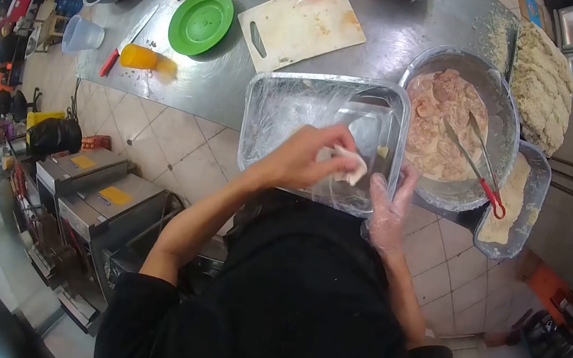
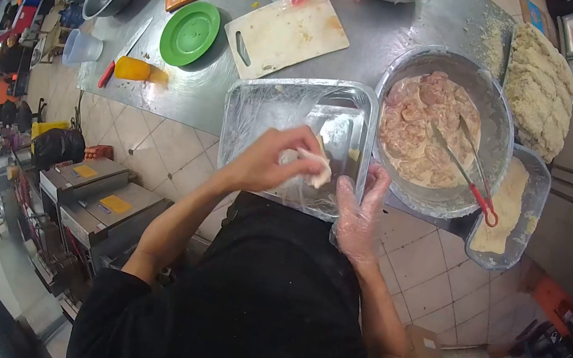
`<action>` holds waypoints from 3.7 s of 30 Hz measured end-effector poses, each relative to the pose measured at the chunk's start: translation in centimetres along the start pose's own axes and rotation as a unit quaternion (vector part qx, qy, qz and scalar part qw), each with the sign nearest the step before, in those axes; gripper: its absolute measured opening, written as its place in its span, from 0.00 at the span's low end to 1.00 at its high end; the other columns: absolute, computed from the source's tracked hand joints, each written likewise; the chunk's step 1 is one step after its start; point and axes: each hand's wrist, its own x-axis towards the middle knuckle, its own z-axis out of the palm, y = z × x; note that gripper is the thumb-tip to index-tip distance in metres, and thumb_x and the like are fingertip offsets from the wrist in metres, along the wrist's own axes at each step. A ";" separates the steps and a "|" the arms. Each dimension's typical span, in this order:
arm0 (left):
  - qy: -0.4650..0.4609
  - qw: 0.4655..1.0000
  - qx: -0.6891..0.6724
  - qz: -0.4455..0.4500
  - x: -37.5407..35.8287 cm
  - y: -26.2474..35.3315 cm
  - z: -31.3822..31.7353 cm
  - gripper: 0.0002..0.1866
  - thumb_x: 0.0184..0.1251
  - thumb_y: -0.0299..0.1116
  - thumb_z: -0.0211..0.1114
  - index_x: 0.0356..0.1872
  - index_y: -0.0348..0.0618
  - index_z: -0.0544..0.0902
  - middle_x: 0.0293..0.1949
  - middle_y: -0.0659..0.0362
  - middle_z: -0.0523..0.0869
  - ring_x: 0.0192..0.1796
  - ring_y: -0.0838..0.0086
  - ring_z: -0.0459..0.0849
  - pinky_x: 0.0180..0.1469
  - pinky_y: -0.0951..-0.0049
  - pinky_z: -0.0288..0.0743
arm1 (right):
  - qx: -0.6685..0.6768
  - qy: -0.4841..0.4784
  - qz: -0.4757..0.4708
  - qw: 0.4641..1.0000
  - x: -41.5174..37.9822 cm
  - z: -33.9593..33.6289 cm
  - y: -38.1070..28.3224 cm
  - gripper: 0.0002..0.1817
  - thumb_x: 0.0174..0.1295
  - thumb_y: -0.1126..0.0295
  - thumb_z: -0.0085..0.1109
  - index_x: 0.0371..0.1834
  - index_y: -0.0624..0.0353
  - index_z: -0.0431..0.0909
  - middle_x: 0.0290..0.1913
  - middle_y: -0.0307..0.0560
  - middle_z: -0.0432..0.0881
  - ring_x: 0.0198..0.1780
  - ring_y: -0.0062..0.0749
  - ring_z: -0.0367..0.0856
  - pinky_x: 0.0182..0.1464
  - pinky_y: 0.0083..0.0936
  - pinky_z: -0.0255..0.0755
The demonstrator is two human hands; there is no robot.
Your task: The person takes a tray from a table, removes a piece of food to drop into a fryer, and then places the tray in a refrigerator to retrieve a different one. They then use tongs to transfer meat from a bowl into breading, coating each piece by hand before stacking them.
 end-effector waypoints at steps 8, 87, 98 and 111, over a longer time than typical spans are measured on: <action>-0.031 0.996 0.074 0.026 0.7 0.8 -2.2 0.22 0.61 0.23 0.71 0.57 0.45 0.78 0.46 0.57 0.85 0.53 0.62 0.84 0.61 0.64 0.76 | -0.058 0.006 -0.045 0.997 0.5 -1.0 -0.5 0.22 0.71 0.74 0.57 0.63 0.62 0.59 0.58 0.50 0.68 0.61 0.32 0.67 0.67 0.32 0.60; 0.512 0.317 -0.043 -0.797 -108.7 -30.5 -21.0 0.40 0.67 0.69 0.55 0.74 0.58 0.66 0.70 0.33 0.66 0.70 0.31 0.67 0.68 0.44 0.67 | -0.191 -0.451 0.014 0.872 -1.3 80.5 11.7 0.35 0.71 0.61 0.63 0.74 0.64 0.57 0.74 0.55 0.61 0.74 0.38 0.58 0.76 0.34 0.48; 0.444 0.609 -0.345 -0.559 -86.8 -8.0 -19.2 0.26 0.75 0.53 0.58 0.48 0.37 0.86 0.35 0.52 0.91 0.40 0.64 0.90 0.45 0.64 0.80 | -0.286 -0.277 0.037 0.916 -12.1 71.1 11.2 0.36 0.70 0.59 0.59 0.76 0.64 0.59 0.65 0.54 0.70 0.63 0.36 0.70 0.67 0.33 0.62; 0.104 0.972 0.051 -0.206 -47.9 -8.4 -20.3 0.19 0.76 0.49 0.58 0.43 0.42 0.82 0.33 0.48 0.87 0.40 0.51 0.85 0.43 0.53 0.75 | -0.080 0.006 0.039 0.996 -13.1 34.5 10.7 0.34 0.66 0.68 0.64 0.73 0.67 0.65 0.63 0.51 0.77 0.60 0.36 0.76 0.64 0.30 0.69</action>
